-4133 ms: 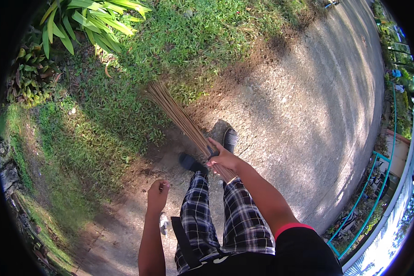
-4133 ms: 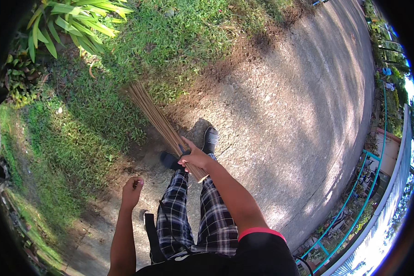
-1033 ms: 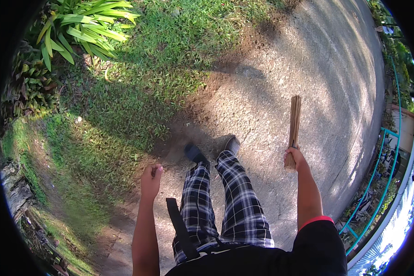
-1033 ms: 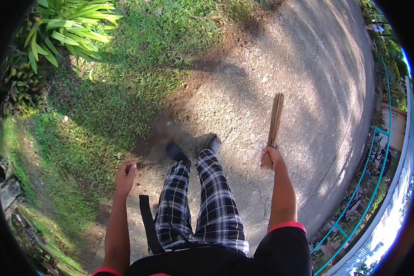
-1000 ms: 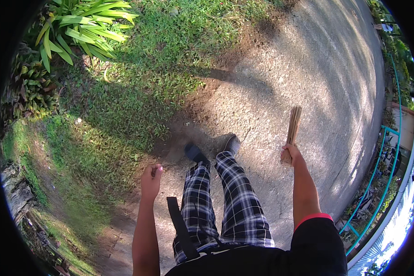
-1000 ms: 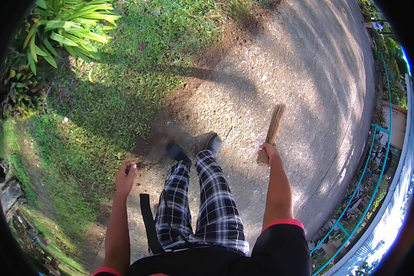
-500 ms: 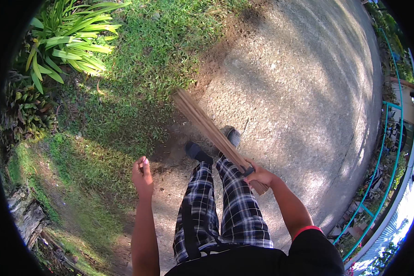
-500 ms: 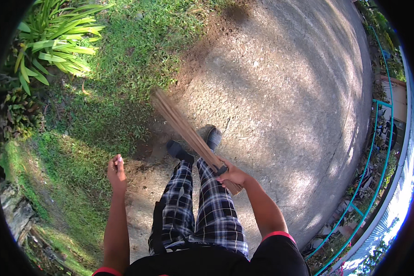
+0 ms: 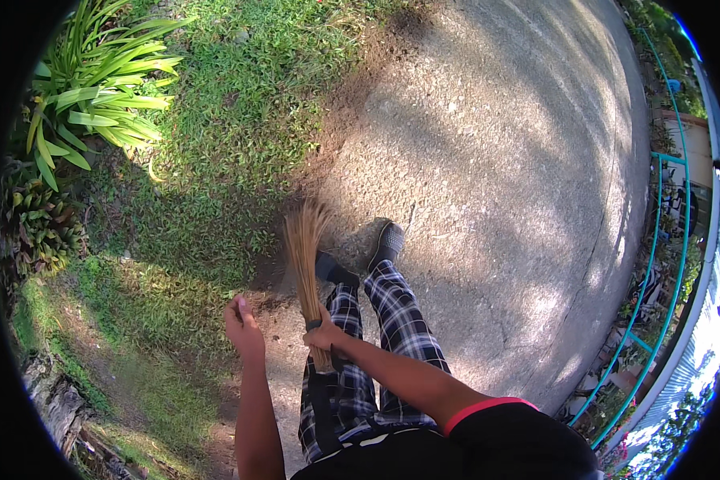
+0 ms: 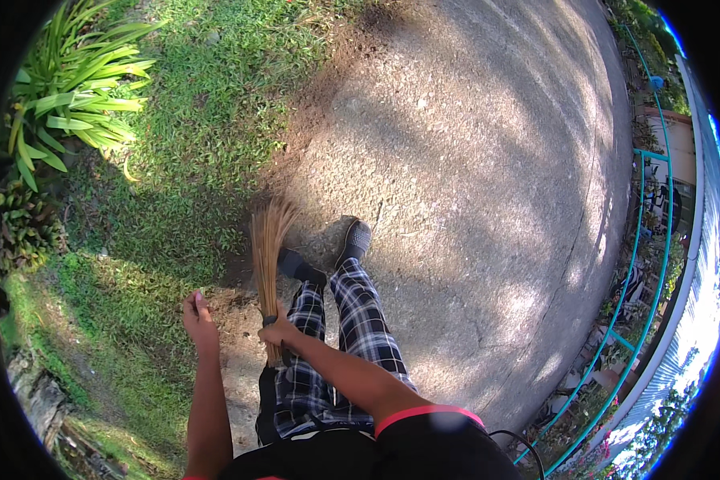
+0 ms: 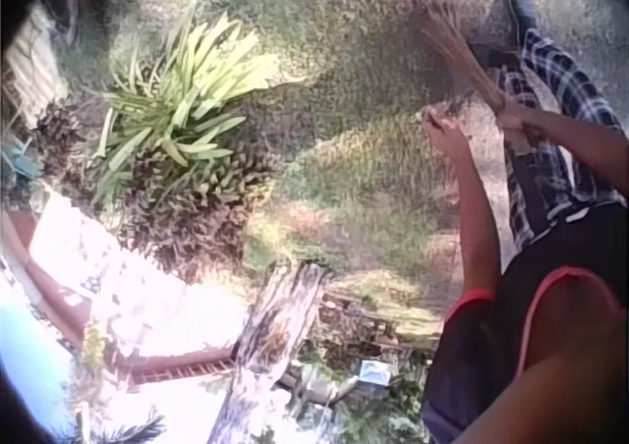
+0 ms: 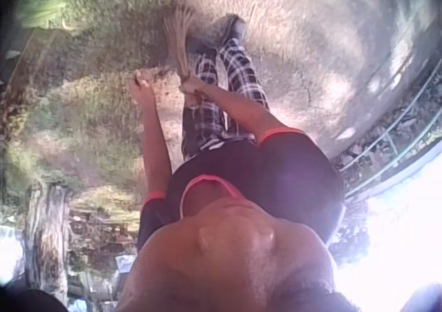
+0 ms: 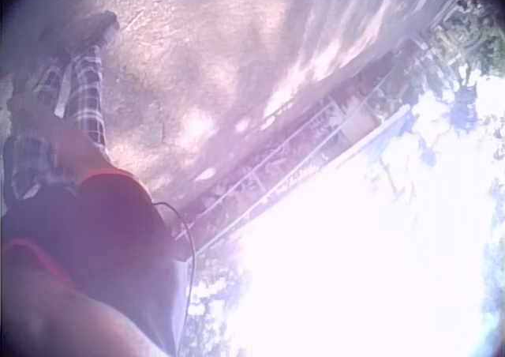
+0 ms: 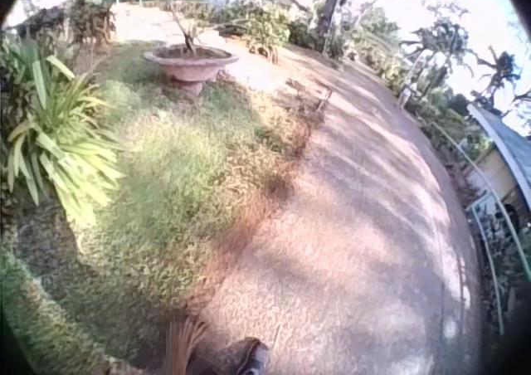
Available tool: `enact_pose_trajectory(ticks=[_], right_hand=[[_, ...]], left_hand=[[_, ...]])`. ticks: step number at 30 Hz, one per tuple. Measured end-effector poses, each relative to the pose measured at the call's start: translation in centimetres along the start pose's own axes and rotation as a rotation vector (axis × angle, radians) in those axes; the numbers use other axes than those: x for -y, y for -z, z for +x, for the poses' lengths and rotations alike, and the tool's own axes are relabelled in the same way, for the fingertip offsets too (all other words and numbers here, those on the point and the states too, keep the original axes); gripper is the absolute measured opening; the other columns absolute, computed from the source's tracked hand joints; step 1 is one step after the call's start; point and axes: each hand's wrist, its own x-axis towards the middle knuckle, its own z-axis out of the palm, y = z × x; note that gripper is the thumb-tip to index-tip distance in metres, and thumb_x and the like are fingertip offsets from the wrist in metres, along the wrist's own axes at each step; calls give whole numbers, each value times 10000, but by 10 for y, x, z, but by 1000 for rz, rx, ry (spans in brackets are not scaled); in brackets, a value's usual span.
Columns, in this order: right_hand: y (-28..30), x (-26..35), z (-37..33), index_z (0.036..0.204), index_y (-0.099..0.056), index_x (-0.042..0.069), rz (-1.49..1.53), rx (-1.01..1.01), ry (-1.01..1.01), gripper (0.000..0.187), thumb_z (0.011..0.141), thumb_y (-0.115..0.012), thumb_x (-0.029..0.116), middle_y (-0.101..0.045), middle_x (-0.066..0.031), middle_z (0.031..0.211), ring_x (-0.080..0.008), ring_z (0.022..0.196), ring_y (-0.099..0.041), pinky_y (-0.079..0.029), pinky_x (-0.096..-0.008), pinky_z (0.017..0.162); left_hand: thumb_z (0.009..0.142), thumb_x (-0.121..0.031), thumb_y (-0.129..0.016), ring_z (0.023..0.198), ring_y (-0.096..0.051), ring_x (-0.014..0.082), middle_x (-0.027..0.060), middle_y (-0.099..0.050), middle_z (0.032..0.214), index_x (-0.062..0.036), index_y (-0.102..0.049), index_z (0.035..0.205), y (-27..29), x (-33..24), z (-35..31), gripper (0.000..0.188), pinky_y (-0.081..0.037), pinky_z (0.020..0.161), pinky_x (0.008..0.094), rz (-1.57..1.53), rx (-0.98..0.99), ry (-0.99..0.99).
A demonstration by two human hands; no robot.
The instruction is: The person sweeps a paved outdoor path and adjacent grassy areas using a traditional broom. They gather dry leaves and debris, occasionally picking up a plant branch by hand and moving it aside while continuing to sweep.
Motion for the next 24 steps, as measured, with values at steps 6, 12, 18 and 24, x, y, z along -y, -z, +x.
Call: enact_pose_trajectory(ticks=[6,12,18,24], right_hand=[[128,-18,-69,1414,-83,118,-17,168,309,940,672,-649,14,-589,-110,761,-165,619,-585,-501,-292,592],[289,31,-134,1331,-173,139,340,-512,312,748,724,-571,-45,-551,-139,723,-232,628,-602,-531,-400,536],[243,136,-32,1048,-416,13,537,-548,155,341,742,-527,112,-538,-121,643,-254,535,-570,-507,-395,503],[130,96,22,1425,29,249,-4,67,236,973,715,-587,-1,-580,-130,817,-182,592,-584,-507,-324,534]], left_hand=[[931,-261,-477,786,-487,87,10,-516,864,-24,-547,1058,-2,-24,12,278,-429,691,233,-55,-49,-88],[920,-201,-498,616,-387,27,-27,-494,747,-4,-554,1012,3,-11,18,225,-339,549,190,-30,26,-23],[919,-185,-493,650,-448,54,-14,-498,754,-17,-546,1005,-4,3,8,195,-396,595,208,-81,-13,-12],[918,-179,-493,642,-439,51,-16,-495,754,-30,-551,999,-42,-19,3,179,-386,581,205,-98,-97,73]])
